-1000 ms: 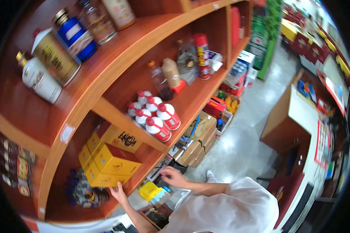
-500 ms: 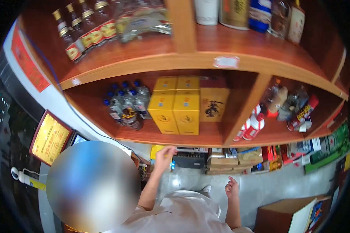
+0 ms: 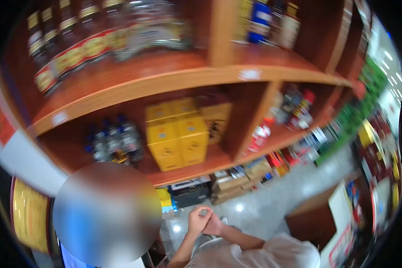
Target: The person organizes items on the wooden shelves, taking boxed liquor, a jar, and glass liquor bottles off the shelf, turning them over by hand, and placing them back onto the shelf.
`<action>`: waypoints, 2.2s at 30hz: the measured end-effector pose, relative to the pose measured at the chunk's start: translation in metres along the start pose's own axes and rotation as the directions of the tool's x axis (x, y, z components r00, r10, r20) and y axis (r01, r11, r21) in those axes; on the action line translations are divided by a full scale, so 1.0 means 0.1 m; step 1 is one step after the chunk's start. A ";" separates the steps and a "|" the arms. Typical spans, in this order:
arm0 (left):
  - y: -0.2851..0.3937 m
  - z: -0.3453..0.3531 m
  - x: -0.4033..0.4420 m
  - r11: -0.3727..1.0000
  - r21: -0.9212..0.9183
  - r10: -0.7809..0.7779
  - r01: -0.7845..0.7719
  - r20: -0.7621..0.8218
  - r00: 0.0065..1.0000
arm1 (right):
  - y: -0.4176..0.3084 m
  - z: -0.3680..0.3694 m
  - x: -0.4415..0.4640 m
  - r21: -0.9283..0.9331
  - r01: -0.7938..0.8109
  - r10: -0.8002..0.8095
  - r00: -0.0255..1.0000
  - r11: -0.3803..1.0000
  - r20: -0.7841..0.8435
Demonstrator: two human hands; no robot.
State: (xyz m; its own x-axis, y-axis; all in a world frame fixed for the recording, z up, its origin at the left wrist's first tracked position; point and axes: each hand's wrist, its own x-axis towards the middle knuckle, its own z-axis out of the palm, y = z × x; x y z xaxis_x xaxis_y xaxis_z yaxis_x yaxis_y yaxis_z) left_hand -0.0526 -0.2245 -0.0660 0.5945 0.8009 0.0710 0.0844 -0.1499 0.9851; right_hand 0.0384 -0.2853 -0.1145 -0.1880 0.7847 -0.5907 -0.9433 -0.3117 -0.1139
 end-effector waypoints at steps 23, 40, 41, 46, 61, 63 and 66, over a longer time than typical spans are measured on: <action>0.43 2.69 -0.23 0.944 0.010 0.200 -0.331 0.779 0.594 | -0.93 -1.64 -2.14 0.530 0.346 -0.472 0.873 0.774 0.120; -1.86 3.04 -0.34 0.162 0.957 -0.898 -0.239 0.243 0.366 | -1.94 -4.28 -4.46 0.686 0.689 -0.675 0.623 0.234 -0.395; -1.85 3.01 -0.35 0.120 0.964 -0.918 -0.239 0.199 0.342 | -2.01 -4.37 -4.41 0.693 0.678 -0.670 0.636 0.246 -0.384; -1.95 3.66 -0.07 0.102 0.991 -0.942 -0.089 0.125 0.310 | -2.63 -4.83 -4.28 0.671 0.597 -0.546 0.771 0.440 -0.328; -0.61 8.19 2.48 0.941 0.289 -0.331 0.177 0.677 0.657 | -6.04 -5.09 -5.59 0.403 0.808 -0.707 0.579 0.430 -0.407; -0.43 8.33 2.65 0.950 0.271 -0.299 0.156 0.639 0.709 | -6.17 -5.15 -5.51 0.374 0.786 -0.674 0.616 0.492 -0.407; -0.62 8.33 2.71 0.904 0.351 -0.410 0.242 0.556 0.723 | -6.26 -5.35 -5.31 0.415 0.658 -0.542 0.753 0.629 -0.373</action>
State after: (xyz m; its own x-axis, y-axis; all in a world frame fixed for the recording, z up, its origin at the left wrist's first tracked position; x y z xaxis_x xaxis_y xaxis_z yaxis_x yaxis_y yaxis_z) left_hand 0.7691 -0.4812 -0.2387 0.8399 0.3187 -0.4394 0.5013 -0.1453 0.8530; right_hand 0.8751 -0.7933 -0.1574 0.4716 0.5603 -0.6809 -0.8302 0.5423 -0.1288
